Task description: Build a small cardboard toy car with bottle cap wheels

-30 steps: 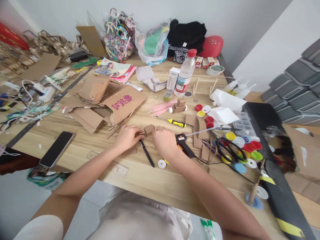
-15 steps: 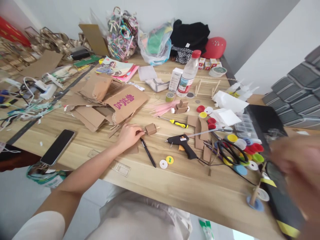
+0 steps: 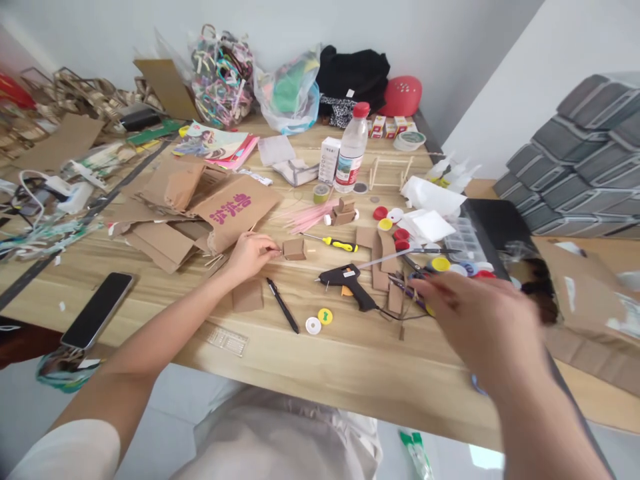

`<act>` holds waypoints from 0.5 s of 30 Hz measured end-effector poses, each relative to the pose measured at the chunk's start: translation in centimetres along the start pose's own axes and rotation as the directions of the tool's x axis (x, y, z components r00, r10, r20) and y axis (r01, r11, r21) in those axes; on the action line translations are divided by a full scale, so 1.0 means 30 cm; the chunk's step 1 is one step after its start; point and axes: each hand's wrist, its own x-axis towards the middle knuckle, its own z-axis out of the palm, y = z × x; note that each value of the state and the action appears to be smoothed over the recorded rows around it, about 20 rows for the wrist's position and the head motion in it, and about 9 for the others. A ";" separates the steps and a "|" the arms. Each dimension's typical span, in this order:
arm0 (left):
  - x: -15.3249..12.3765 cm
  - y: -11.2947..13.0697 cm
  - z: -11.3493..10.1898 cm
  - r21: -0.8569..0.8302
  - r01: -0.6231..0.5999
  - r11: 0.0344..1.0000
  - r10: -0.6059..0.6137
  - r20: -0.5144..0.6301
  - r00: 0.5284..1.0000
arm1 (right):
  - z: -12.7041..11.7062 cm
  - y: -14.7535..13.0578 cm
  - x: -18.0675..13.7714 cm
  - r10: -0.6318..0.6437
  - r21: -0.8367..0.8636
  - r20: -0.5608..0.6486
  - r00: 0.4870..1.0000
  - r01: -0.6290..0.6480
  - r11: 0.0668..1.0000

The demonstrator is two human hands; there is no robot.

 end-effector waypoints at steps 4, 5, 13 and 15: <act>0.013 0.004 0.004 -0.004 -0.009 1.000 0.009 0.013 1.000 | 0.134 -0.285 0.198 -0.220 0.195 0.083 0.972 0.201 0.960; 0.014 0.003 0.007 -0.001 -0.012 1.000 0.012 0.018 1.000 | 0.166 -0.339 0.235 -0.248 0.216 0.118 0.962 0.219 0.952; 0.022 -0.013 0.026 0.067 0.007 0.998 -0.010 0.044 0.999 | 0.268 -0.492 0.331 -0.269 0.085 0.369 0.890 0.256 0.963; 0.023 -0.019 0.029 0.082 -0.005 0.997 0.001 0.047 0.999 | 0.270 -0.498 0.333 -0.254 0.054 0.409 0.876 0.255 0.965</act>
